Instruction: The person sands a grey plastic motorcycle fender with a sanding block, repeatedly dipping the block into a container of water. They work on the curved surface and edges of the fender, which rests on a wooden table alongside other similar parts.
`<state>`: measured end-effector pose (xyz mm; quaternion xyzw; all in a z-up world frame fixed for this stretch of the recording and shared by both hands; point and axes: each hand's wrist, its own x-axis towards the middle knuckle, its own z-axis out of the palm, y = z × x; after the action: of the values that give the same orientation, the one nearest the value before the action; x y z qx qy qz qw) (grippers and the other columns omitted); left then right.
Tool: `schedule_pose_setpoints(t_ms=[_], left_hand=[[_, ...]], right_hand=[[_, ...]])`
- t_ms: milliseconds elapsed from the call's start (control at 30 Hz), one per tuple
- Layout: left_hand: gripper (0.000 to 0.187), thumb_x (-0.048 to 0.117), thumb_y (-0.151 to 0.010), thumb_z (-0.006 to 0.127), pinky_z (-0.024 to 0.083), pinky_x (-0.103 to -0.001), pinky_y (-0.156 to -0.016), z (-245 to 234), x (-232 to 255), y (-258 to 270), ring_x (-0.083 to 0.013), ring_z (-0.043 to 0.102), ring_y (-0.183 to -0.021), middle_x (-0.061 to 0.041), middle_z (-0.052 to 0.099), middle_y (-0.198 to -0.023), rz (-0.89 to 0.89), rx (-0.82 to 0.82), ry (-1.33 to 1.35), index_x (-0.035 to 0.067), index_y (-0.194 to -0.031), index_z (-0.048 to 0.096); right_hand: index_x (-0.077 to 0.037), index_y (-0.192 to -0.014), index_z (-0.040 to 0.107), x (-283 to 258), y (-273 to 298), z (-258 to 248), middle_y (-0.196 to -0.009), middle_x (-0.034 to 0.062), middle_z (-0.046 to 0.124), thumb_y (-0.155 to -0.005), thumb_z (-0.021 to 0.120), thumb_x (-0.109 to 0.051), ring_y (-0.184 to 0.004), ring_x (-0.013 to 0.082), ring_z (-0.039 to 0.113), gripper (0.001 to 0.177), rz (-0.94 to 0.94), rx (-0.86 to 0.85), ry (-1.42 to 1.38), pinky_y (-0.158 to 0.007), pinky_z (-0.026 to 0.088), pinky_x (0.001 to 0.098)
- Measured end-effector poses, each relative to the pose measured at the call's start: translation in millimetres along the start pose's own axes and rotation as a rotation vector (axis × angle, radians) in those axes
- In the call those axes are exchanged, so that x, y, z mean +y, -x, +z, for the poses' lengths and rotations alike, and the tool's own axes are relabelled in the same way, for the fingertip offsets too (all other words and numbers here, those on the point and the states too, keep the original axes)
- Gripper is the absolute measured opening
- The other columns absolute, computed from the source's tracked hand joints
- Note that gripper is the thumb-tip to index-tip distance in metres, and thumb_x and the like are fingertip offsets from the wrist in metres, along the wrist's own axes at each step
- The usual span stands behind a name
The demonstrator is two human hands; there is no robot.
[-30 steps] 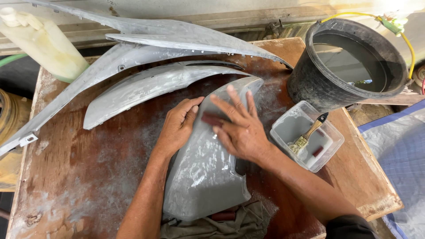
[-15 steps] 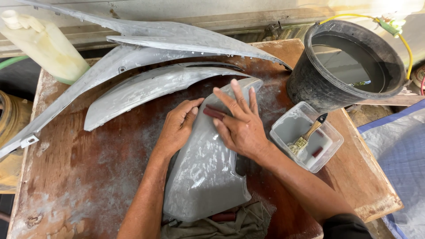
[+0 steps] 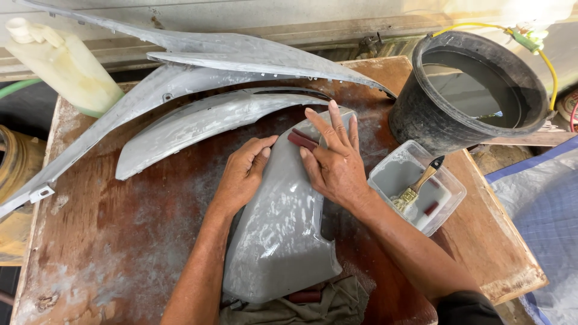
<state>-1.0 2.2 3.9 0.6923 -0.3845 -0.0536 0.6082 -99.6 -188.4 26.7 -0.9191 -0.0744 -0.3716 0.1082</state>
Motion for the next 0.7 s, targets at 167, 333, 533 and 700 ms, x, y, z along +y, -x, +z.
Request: schedule_pose_setpoints(t_ms=[167, 333, 533, 700], left_hand=[[0.029, 0.006, -0.107, 0.049, 0.053, -0.042, -0.081, 0, -4, -2, -0.0207, 0.062, -0.086, -0.016, 0.067, -0.092, 0.009, -0.005, -0.009, 0.001, -0.128, 0.068], [0.028, 0.006, -0.107, 0.049, 0.052, -0.043, -0.080, 1, -3, -1, -0.0212, 0.061, -0.087, -0.018, 0.066, -0.092, 0.017, -0.004, -0.014, 0.000, -0.128, 0.066], [0.027, 0.006, -0.107, 0.049, 0.052, -0.041, -0.078, 1, -2, -1, -0.0196, 0.059, -0.083, -0.016, 0.066, -0.090, 0.013, 0.005, -0.012, 0.000, -0.127, 0.067], [0.027, 0.006, -0.107, 0.050, 0.052, -0.040, -0.077, 1, 0, -1, -0.0194, 0.059, -0.083, -0.016, 0.065, -0.088, 0.022, 0.011, -0.035, 0.000, -0.126, 0.067]], right_hand=[[-0.014, -0.072, 0.070, -8, 17, 9, -0.159, 0.0017, 0.045, -0.101, 0.056, -0.030, -0.155, 0.0328, 0.022, 0.036, -0.103, -0.085, -0.085, -0.123, 0.005, 0.0568], [-0.013, -0.067, 0.070, 10, 18, 12, -0.161, 0.0013, 0.042, -0.100, 0.058, -0.031, -0.155, 0.0330, 0.021, 0.039, -0.111, -0.118, -0.082, -0.124, 0.007, 0.0580], [-0.011, -0.092, 0.076, 17, 20, 10, -0.162, 0.0068, 0.041, -0.104, 0.055, -0.028, -0.155, 0.0373, 0.020, 0.030, -0.052, -0.068, -0.100, -0.122, 0.010, 0.0605], [-0.021, -0.089, 0.075, -11, 49, 3, -0.159, 0.0002, 0.044, -0.098, 0.058, -0.036, -0.154, 0.0335, 0.026, 0.025, -0.177, -0.199, -0.117, -0.123, 0.006, 0.0581]])
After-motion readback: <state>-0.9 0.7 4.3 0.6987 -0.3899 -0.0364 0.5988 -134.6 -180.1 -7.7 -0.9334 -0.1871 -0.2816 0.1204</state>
